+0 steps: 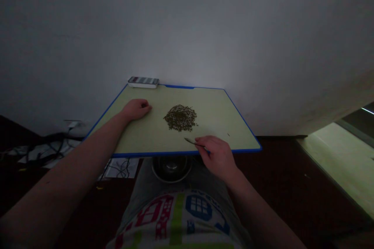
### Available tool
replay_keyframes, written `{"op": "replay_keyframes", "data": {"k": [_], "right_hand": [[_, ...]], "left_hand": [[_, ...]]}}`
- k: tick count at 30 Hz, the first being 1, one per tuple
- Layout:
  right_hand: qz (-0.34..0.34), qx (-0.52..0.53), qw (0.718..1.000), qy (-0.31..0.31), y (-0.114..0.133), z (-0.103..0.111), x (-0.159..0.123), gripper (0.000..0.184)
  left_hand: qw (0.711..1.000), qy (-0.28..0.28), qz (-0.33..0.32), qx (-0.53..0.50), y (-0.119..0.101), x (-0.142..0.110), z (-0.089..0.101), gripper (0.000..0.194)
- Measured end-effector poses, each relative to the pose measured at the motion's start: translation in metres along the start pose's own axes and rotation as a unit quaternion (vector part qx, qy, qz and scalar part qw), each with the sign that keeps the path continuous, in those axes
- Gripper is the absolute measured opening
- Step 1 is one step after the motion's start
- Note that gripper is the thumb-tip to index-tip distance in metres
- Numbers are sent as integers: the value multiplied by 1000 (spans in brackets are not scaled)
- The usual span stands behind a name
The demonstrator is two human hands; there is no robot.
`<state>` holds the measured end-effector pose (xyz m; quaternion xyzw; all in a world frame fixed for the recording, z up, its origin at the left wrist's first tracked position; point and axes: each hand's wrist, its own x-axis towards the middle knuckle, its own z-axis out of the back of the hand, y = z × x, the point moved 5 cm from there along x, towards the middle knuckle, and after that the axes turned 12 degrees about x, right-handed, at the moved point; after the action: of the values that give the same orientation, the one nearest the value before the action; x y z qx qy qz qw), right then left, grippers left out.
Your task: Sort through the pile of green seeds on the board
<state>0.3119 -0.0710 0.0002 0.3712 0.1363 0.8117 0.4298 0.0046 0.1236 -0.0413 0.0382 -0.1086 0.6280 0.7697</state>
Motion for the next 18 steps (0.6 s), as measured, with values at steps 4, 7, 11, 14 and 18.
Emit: {"op": "replay_keyframes", "data": {"k": [4,7,11,14,18], "right_hand": [[-18,-70,997,19,-20,-9,-9,22],[-17,-96,994,43,-29,-20,-13,26],[-29,-118,992,32,-35,-25,-10,28],[-47,-121,991,24,-39,-24,-4,28],[-53,-117,991,21,-42,-23,1,27]], "left_hand": [[1000,-2,0,0,0,0,0,36],[1000,-2,1,2,0,0,0,37],[1000,-3,-5,10,0,0,1,38],[1000,-3,-4,8,1,0,0,37],[1000,-7,-6,-5,1,1,-1,37]]}}
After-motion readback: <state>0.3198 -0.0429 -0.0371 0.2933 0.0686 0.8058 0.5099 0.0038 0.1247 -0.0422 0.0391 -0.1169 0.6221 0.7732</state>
